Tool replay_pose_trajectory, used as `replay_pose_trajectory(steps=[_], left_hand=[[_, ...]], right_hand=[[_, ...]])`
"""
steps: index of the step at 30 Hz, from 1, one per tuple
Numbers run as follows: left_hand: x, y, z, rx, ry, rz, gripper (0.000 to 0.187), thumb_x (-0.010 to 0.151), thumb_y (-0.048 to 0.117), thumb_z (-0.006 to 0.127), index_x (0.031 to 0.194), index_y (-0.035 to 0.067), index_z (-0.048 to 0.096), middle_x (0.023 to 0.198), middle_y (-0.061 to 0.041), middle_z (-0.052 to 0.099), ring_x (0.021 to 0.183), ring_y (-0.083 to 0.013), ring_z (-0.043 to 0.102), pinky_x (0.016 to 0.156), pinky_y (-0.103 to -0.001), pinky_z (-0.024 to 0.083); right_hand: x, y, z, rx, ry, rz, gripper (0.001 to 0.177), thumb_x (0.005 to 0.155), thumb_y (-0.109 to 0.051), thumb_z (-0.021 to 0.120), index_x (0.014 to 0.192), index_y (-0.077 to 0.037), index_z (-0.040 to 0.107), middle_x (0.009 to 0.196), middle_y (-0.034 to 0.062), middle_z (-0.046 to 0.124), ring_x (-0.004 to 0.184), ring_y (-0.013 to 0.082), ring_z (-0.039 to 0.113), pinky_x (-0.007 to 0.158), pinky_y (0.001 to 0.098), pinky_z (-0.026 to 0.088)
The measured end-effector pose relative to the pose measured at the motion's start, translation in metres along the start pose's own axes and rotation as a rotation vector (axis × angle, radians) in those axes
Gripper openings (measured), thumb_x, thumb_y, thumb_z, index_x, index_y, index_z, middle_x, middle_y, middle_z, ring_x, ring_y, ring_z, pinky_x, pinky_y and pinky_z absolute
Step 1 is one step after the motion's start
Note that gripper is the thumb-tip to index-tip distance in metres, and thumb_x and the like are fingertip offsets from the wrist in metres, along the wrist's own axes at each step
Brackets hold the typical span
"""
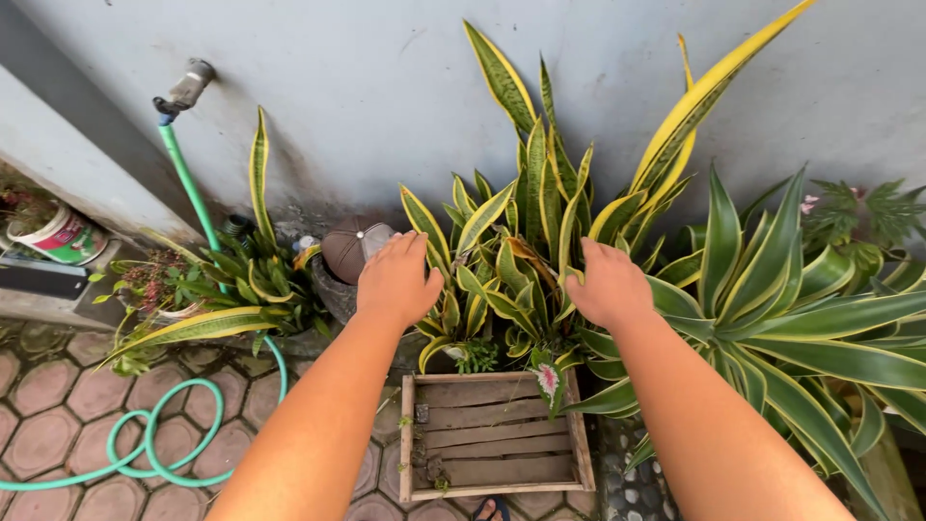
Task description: Pruning dead and dry leaves from a snake plant in an outdoor garden.
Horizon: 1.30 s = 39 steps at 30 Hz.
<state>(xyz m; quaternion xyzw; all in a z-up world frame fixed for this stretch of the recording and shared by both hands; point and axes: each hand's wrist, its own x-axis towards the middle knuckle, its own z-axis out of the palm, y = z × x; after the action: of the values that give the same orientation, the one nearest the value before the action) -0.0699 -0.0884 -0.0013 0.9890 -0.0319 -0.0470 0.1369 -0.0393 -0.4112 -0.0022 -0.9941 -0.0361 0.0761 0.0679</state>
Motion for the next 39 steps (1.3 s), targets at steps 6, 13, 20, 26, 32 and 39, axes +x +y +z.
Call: replay_pose_trajectory(steps=[6,13,20,26,32,39], left_hand=[[0.021,0.029,-0.005,-0.011,-0.018,0.085,0.07,0.096,0.039,0.047,0.16,0.011,0.043,0.164,-0.011,0.044,0.155,-0.0302,0.038,0.125,-0.048,0.035],[0.036,0.016,0.003,-0.027,-0.058,0.148,0.07,0.096,0.038,0.047,0.161,0.011,0.043,0.163,-0.012,0.046,0.154,-0.0306,0.04,0.124,-0.048,0.036],[0.039,0.007,-0.006,-0.045,-0.114,0.168,0.068,0.099,0.038,0.045,0.161,0.012,0.042,0.161,-0.01,0.047,0.153,-0.0278,0.041,0.125,-0.047,0.035],[0.047,-0.012,0.004,-0.067,-0.128,0.153,0.067,0.1,0.036,0.045,0.161,0.011,0.042,0.161,-0.011,0.048,0.153,-0.0288,0.042,0.125,-0.048,0.034],[0.069,-0.027,0.048,-0.092,-0.162,0.14,0.067,0.098,0.038,0.047,0.159,0.013,0.044,0.159,-0.009,0.051,0.15,-0.029,0.045,0.121,-0.051,0.038],[0.124,-0.033,0.134,-0.023,-0.108,0.188,0.049,0.093,0.034,0.054,0.134,0.009,0.064,0.132,-0.013,0.067,0.131,-0.0361,0.061,0.107,-0.056,0.05]], right_hand=[[-0.015,0.013,-0.02,0.015,-0.015,0.095,0.069,0.099,-0.037,0.055,0.16,-0.006,0.046,0.154,0.0217,0.055,0.148,0.037,0.049,0.12,0.0499,0.044],[-0.025,-0.007,-0.028,0.03,-0.032,0.126,0.067,0.101,-0.035,0.055,0.161,-0.007,0.044,0.154,0.0215,0.054,0.149,0.0366,0.048,0.12,0.0493,0.044],[-0.032,-0.027,-0.031,0.067,-0.068,0.173,0.064,0.101,-0.03,0.053,0.16,-0.006,0.044,0.152,0.0208,0.056,0.147,0.0357,0.049,0.119,0.0492,0.047],[-0.026,-0.033,-0.022,0.053,-0.076,0.197,0.064,0.1,-0.032,0.054,0.159,-0.008,0.045,0.15,0.0184,0.058,0.145,0.0339,0.052,0.118,0.0477,0.049],[-0.002,-0.059,0.006,0.088,-0.106,0.138,0.059,0.101,-0.028,0.054,0.157,-0.008,0.048,0.147,0.0179,0.061,0.141,0.0339,0.056,0.115,0.0492,0.052],[0.055,-0.099,0.085,0.169,-0.026,-0.036,0.05,0.1,-0.015,0.057,0.148,0.0,0.055,0.132,0.0258,0.068,0.128,0.0404,0.064,0.107,0.0534,0.057]])
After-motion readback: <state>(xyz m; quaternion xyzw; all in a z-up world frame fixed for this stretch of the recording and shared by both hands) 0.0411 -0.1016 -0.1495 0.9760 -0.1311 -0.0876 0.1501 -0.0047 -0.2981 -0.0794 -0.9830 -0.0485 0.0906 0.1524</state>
